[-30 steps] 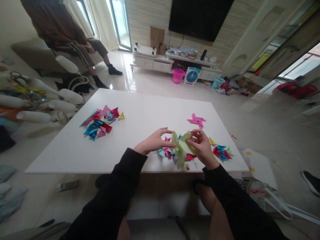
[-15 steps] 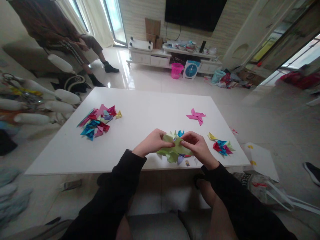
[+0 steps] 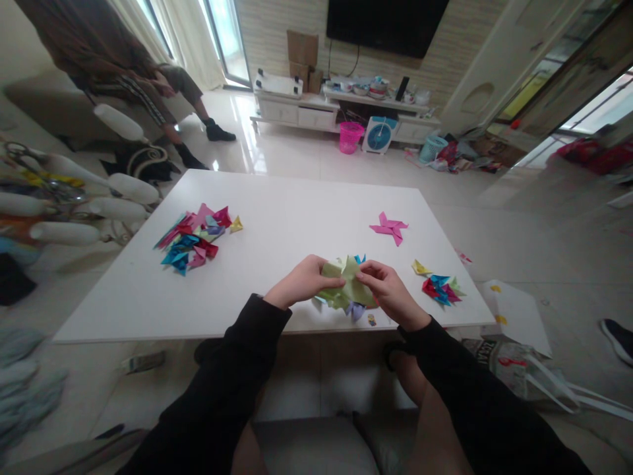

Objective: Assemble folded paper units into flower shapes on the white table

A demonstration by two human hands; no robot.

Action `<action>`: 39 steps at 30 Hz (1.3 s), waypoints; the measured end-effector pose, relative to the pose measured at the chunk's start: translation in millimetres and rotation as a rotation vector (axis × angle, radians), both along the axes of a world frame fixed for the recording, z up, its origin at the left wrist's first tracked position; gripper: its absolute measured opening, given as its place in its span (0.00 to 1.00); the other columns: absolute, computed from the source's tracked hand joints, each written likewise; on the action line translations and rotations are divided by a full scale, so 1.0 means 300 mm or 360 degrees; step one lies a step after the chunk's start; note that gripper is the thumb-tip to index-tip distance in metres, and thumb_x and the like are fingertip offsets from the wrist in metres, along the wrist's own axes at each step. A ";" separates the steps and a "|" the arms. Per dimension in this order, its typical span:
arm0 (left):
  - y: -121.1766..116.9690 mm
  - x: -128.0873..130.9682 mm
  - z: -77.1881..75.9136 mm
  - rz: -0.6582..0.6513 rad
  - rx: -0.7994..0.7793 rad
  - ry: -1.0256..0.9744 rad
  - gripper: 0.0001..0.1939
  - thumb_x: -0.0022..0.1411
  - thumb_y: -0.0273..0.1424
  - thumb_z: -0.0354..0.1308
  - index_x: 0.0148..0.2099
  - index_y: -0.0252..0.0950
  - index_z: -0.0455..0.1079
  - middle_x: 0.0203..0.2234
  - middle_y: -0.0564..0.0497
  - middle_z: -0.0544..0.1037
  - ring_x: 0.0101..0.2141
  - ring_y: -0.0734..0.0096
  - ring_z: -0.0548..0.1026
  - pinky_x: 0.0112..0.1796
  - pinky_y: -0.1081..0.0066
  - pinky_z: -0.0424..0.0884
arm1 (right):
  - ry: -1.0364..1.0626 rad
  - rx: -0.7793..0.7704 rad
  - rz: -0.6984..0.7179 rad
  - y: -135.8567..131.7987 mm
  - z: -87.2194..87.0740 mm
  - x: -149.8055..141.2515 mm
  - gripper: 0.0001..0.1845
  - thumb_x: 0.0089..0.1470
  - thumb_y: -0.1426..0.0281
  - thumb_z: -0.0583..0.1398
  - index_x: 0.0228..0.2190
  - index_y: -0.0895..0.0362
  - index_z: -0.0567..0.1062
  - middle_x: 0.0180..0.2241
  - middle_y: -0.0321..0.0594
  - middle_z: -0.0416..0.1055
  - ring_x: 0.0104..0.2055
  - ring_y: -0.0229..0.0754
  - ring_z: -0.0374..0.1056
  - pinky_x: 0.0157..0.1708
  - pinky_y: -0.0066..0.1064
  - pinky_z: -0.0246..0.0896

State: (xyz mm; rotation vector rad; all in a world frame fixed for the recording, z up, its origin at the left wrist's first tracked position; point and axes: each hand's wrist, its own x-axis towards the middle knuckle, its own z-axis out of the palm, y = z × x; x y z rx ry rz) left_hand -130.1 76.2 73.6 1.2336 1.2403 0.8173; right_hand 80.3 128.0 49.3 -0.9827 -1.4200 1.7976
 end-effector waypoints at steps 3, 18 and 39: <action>-0.003 0.000 0.005 -0.0054 -0.0023 -0.0073 0.15 0.51 0.39 0.68 0.31 0.30 0.76 0.23 0.50 0.77 0.24 0.74 0.70 0.28 0.72 0.64 | -0.0005 -0.0066 0.0036 -0.002 0.004 0.001 0.19 0.41 0.58 0.75 0.32 0.52 0.77 0.26 0.31 0.75 0.27 0.38 0.69 0.29 0.30 0.63; -0.003 0.004 -0.004 0.0030 -0.0062 -0.0094 0.18 0.52 0.42 0.68 0.33 0.28 0.78 0.25 0.49 0.77 0.25 0.73 0.70 0.29 0.72 0.65 | -0.0221 0.0357 0.0001 -0.016 0.010 0.009 0.18 0.49 0.57 0.71 0.37 0.55 0.82 0.32 0.38 0.78 0.31 0.38 0.70 0.32 0.30 0.64; 0.006 0.003 -0.033 0.0068 0.0018 -0.0016 0.16 0.51 0.40 0.68 0.30 0.29 0.77 0.23 0.50 0.77 0.24 0.74 0.70 0.28 0.72 0.64 | -0.0150 0.0203 0.0021 -0.021 0.004 -0.002 0.25 0.42 0.62 0.74 0.44 0.54 0.83 0.36 0.42 0.83 0.35 0.44 0.77 0.36 0.35 0.72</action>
